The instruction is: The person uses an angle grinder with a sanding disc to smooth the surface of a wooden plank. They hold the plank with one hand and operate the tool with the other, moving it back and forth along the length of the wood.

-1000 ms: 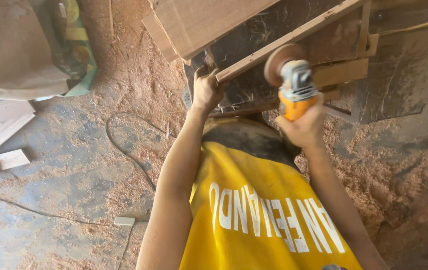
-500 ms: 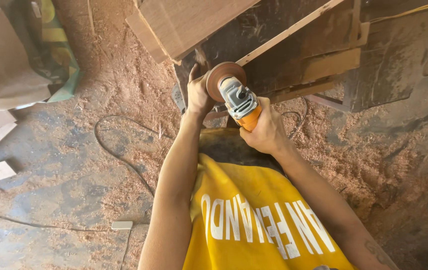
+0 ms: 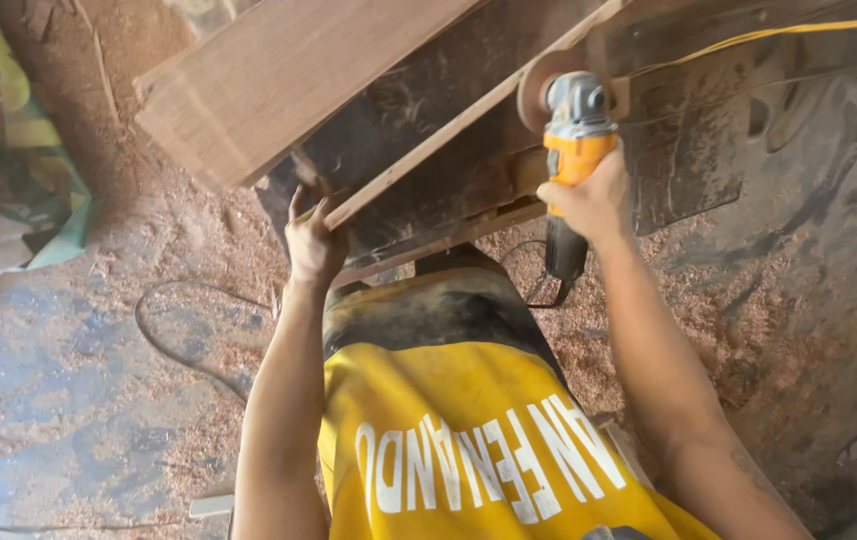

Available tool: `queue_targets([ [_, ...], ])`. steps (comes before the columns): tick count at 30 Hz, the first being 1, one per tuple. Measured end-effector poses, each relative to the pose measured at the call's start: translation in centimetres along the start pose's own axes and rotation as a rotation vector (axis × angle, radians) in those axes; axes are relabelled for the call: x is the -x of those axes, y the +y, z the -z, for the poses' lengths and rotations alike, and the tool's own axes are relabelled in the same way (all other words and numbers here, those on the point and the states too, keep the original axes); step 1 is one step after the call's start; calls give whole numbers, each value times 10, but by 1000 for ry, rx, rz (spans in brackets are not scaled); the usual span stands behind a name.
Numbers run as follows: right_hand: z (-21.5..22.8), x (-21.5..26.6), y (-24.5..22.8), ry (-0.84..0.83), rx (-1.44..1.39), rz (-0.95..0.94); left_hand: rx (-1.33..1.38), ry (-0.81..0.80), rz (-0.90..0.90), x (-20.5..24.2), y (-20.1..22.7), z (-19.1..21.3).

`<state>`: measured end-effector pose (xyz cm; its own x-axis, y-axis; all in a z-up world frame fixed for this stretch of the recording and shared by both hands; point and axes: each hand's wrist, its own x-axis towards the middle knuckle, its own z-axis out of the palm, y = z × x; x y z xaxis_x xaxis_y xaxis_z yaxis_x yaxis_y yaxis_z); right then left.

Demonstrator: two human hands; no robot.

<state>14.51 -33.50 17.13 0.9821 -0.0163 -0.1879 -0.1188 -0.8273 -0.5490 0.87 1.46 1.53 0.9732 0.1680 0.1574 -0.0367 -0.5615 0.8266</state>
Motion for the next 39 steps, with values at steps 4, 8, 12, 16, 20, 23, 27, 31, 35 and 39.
queue_targets([
  [4,32,-56,22,-26,-382,-134,-58,16,14,4,11,-2],
  [8,57,-117,56,58,-447,-177,-104,14,16,4,12,-2],
  [12,74,-170,90,124,-510,-318,-121,25,34,4,14,-6],
  [16,78,-177,102,202,-552,-374,-129,18,65,2,20,-3],
  [20,65,-132,93,239,-686,-373,-56,-36,310,-8,14,5],
  [23,50,-83,87,254,-804,-372,414,67,650,-6,9,9],
  [27,20,-14,83,276,-1023,-433,802,-34,667,1,-1,16],
  [31,14,18,76,281,-1073,-494,1243,-44,805,-1,0,9],
  [35,18,40,66,360,-1082,-368,1433,-106,905,-18,14,15],
  [39,17,60,72,412,-1101,-339,1238,-400,877,-36,34,25],
])
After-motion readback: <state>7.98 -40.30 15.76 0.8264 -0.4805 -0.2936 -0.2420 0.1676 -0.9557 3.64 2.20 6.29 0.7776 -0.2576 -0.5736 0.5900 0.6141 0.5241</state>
